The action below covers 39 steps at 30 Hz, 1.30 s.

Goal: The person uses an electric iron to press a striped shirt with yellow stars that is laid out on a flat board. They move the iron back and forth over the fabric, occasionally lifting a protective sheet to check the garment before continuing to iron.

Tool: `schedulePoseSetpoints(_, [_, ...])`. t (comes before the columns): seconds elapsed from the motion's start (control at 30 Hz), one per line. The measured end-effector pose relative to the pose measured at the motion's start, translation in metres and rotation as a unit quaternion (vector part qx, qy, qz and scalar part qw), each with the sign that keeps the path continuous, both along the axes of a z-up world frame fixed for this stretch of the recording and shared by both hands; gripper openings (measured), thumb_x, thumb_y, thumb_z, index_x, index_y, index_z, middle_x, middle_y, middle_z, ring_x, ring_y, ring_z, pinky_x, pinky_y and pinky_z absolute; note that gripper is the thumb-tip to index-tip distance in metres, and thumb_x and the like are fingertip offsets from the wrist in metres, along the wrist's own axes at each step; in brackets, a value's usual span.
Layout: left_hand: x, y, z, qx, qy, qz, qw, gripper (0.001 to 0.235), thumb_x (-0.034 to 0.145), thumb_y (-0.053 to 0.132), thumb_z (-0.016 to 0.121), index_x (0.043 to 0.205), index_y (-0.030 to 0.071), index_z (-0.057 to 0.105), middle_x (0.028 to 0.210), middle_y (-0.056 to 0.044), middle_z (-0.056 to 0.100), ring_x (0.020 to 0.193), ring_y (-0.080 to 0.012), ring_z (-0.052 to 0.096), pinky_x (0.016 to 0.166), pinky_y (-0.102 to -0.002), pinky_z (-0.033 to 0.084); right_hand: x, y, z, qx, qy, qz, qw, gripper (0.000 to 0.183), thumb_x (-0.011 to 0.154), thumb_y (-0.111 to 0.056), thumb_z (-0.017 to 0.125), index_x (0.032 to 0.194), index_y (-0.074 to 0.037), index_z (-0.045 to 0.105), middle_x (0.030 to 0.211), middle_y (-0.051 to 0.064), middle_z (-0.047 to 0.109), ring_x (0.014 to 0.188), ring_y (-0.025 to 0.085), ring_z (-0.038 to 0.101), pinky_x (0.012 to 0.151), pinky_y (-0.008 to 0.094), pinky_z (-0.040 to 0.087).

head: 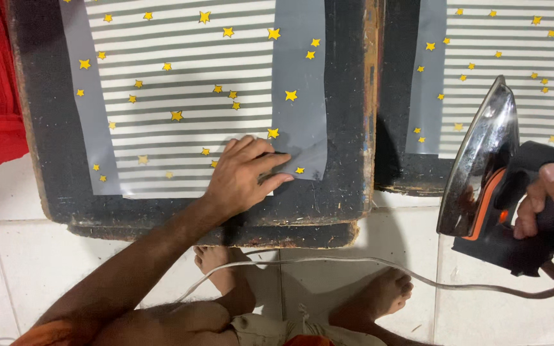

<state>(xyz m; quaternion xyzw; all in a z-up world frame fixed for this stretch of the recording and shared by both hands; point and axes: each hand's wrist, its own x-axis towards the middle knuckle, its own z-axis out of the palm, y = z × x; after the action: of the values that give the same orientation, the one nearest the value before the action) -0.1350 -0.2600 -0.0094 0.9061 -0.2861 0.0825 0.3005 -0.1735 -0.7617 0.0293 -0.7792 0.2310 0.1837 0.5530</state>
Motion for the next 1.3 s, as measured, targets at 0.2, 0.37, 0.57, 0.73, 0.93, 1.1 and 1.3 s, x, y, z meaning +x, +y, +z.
schedulePoseSetpoints(0.2, [-0.005, -0.004, 0.01, -0.049, 0.023, 0.028, 0.998, 0.026, 0.091, 0.032, 0.08, 0.095, 0.009, 0.068, 0.079, 0.001, 0.06, 0.075, -0.0215, 0.055, 0.072, -0.036, 0.043, -0.002, 0.0, -0.002, -0.015, 0.009, -0.009, 1.0, 0.059, 0.124, -0.05, 0.035, 0.081, -0.009, 0.036, 0.052, 0.015, 0.036, 0.048, 0.031, 0.044, 0.052, 0.042, 0.037])
schedulePoseSetpoints(0.37, [-0.003, 0.001, 0.018, -0.086, 0.126, 0.061, 0.986, 0.016, 0.094, 0.02, 0.073, 0.096, 0.005, 0.071, 0.088, -0.007, 0.07, 0.076, -0.0239, 0.061, 0.071, -0.036, 0.047, -0.001, -0.002, -0.005, -0.018, -0.008, 0.019, 1.0, 0.059, 0.124, -0.049, 0.032, 0.08, -0.009, 0.034, 0.05, 0.016, 0.036, 0.044, 0.03, 0.042, 0.047, 0.04, 0.035])
schedulePoseSetpoints(0.57, [0.003, 0.013, 0.018, -0.036, 0.164, 0.151, 0.974, 0.016, 0.091, 0.028, 0.074, 0.089, 0.012, 0.072, 0.082, 0.002, 0.071, 0.072, -0.0215, 0.057, 0.058, -0.039, 0.042, 0.003, 0.016, 0.009, 0.0, 0.014, 0.01, 1.0, 0.06, 0.123, -0.049, 0.035, 0.079, -0.009, 0.035, 0.053, 0.015, 0.036, 0.052, 0.031, 0.045, 0.06, 0.04, 0.036])
schedulePoseSetpoints(0.73, [0.003, 0.013, 0.017, -0.047, 0.21, 0.178, 0.96, 0.017, 0.086, 0.033, 0.077, 0.09, 0.016, 0.075, 0.074, 0.001, 0.066, 0.067, -0.0178, 0.055, 0.06, -0.036, 0.041, 0.005, 0.017, 0.003, -0.017, -0.008, 0.022, 1.0, 0.056, 0.12, -0.045, 0.037, 0.078, -0.007, 0.035, 0.049, 0.017, 0.038, 0.046, 0.032, 0.046, 0.058, 0.038, 0.038])
schedulePoseSetpoints(0.93, [-0.002, 0.024, 0.019, -0.024, 0.066, 0.136, 0.988, 0.019, 0.096, 0.021, 0.068, 0.105, 0.006, 0.075, 0.108, -0.007, 0.074, 0.101, -0.0243, 0.066, 0.094, -0.041, 0.048, 0.007, 0.02, 0.004, -0.03, 0.042, -0.01, 0.999, 0.059, 0.125, -0.048, 0.035, 0.082, -0.008, 0.034, 0.055, 0.015, 0.035, 0.051, 0.031, 0.041, 0.055, 0.043, 0.035])
schedulePoseSetpoints(1.1, [-0.001, 0.046, 0.029, 0.073, 0.028, 0.181, 0.98, 0.033, 0.098, 0.02, 0.06, 0.127, 0.005, 0.065, 0.135, -0.016, 0.063, 0.121, -0.036, 0.057, 0.098, -0.054, 0.044, 0.027, 0.126, 0.07, -0.257, -0.05, 0.167, 0.951, 0.041, 0.103, -0.029, 0.059, 0.137, -0.01, 0.047, 0.067, 0.012, 0.056, 0.052, 0.025, 0.051, 0.056, 0.037, 0.039])
schedulePoseSetpoints(1.3, [0.027, 0.114, 0.025, -0.046, -0.131, 0.322, 0.936, 0.041, 0.114, 0.01, 0.054, 0.151, 0.012, 0.038, 0.15, -0.014, 0.051, 0.134, -0.0313, 0.052, 0.114, -0.047, 0.043, 0.086, 0.29, 0.104, -0.267, 0.0, 0.518, 0.813, 0.048, 0.094, -0.048, 0.055, 0.137, -0.029, 0.046, 0.082, 0.009, 0.072, 0.06, 0.031, 0.069, 0.051, 0.045, 0.054])
